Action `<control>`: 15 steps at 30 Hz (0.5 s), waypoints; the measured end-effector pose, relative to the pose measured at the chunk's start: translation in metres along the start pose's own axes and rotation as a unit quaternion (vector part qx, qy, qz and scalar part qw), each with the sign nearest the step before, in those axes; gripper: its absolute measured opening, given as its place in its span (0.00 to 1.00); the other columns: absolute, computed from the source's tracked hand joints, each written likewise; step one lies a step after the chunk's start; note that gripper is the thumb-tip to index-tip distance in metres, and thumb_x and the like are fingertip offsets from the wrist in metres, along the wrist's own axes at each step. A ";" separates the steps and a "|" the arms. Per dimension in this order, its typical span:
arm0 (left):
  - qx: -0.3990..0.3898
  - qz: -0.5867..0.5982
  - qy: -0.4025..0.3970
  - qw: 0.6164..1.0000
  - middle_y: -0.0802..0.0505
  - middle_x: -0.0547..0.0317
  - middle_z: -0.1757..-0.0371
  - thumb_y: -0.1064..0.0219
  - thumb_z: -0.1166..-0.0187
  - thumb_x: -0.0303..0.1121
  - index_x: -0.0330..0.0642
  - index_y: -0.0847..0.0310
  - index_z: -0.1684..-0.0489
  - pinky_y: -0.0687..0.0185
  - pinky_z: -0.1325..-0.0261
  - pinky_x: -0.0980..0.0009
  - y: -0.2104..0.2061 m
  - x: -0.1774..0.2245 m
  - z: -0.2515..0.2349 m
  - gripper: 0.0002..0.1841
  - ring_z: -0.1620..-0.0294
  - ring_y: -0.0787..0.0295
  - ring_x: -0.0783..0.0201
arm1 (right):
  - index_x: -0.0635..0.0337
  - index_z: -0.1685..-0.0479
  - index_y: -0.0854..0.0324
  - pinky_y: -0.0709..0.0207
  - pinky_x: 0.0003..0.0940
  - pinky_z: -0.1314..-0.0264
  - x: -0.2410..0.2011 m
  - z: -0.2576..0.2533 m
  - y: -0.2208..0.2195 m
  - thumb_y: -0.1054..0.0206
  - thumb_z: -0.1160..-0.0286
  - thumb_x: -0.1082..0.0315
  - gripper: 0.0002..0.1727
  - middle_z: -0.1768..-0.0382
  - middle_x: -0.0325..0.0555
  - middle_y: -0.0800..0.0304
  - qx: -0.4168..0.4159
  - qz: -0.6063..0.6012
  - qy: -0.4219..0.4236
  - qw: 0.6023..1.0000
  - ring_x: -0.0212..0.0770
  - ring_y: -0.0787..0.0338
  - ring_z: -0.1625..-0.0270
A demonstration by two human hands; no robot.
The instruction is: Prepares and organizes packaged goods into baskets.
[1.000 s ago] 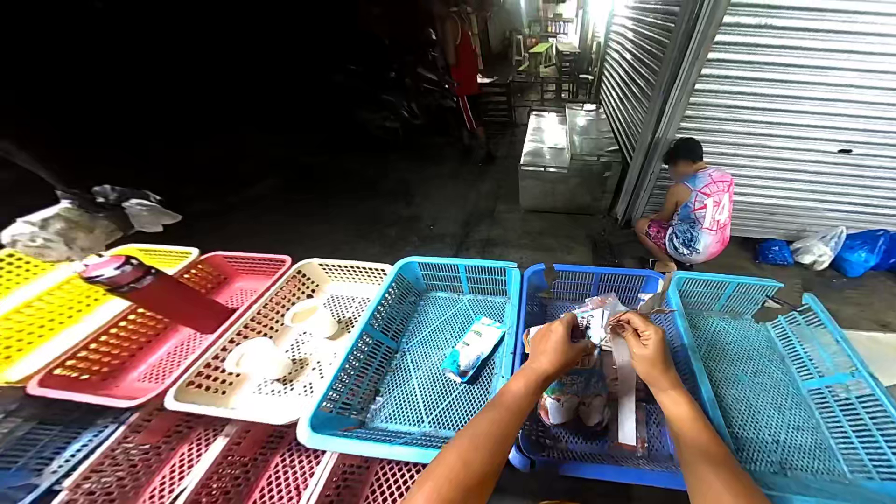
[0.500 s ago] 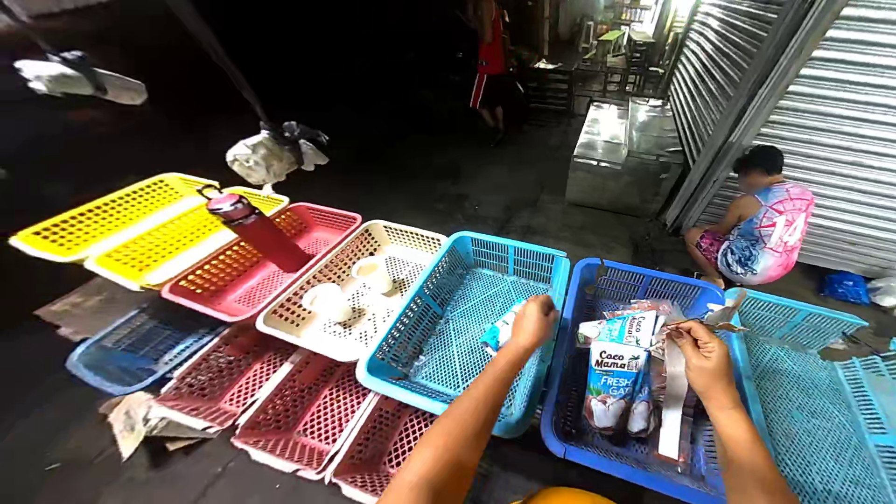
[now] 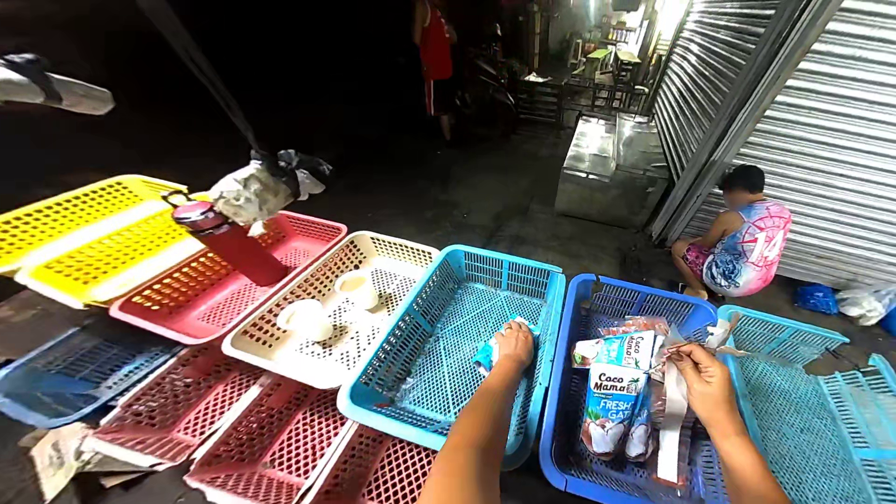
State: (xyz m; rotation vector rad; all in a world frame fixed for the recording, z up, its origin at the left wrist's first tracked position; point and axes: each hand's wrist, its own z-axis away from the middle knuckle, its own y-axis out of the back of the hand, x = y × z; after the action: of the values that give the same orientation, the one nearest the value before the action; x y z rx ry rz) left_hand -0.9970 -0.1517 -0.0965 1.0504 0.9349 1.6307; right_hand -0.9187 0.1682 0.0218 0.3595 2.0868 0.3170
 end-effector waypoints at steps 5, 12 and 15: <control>-0.007 0.028 0.000 1.000 0.22 0.27 0.24 0.37 0.19 0.31 0.27 0.32 0.22 0.26 0.31 0.29 0.022 -0.003 0.004 0.28 0.22 0.26 0.28 | 0.68 0.58 0.12 0.14 0.19 0.46 -0.003 0.000 -0.001 0.40 0.19 0.74 0.10 0.61 0.40 0.06 -0.005 0.013 -0.007 1.000 0.23 0.09 0.57; 0.065 0.412 0.078 0.905 0.11 0.32 0.42 0.36 0.21 0.30 0.30 0.19 0.35 0.20 0.37 0.38 0.080 -0.047 0.023 0.19 0.41 0.12 0.40 | 0.69 0.56 0.12 0.14 0.22 0.45 -0.002 -0.003 -0.002 0.39 0.19 0.74 0.09 0.61 0.42 0.07 -0.011 0.006 -0.031 0.999 0.25 0.09 0.56; 0.069 0.621 0.031 0.781 0.10 0.49 0.58 0.41 0.25 0.22 0.34 0.22 0.41 0.12 0.57 0.59 0.106 -0.040 0.059 0.15 0.62 0.11 0.60 | 0.68 0.56 0.12 0.15 0.22 0.44 -0.002 -0.005 -0.003 0.38 0.19 0.73 0.10 0.61 0.43 0.07 -0.011 0.019 -0.033 0.999 0.24 0.10 0.56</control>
State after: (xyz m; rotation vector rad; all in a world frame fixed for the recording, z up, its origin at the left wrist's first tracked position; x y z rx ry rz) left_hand -0.9669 -0.2110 0.0125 1.9425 0.3061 2.6638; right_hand -0.9226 0.1645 0.0247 0.3921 2.0121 0.3467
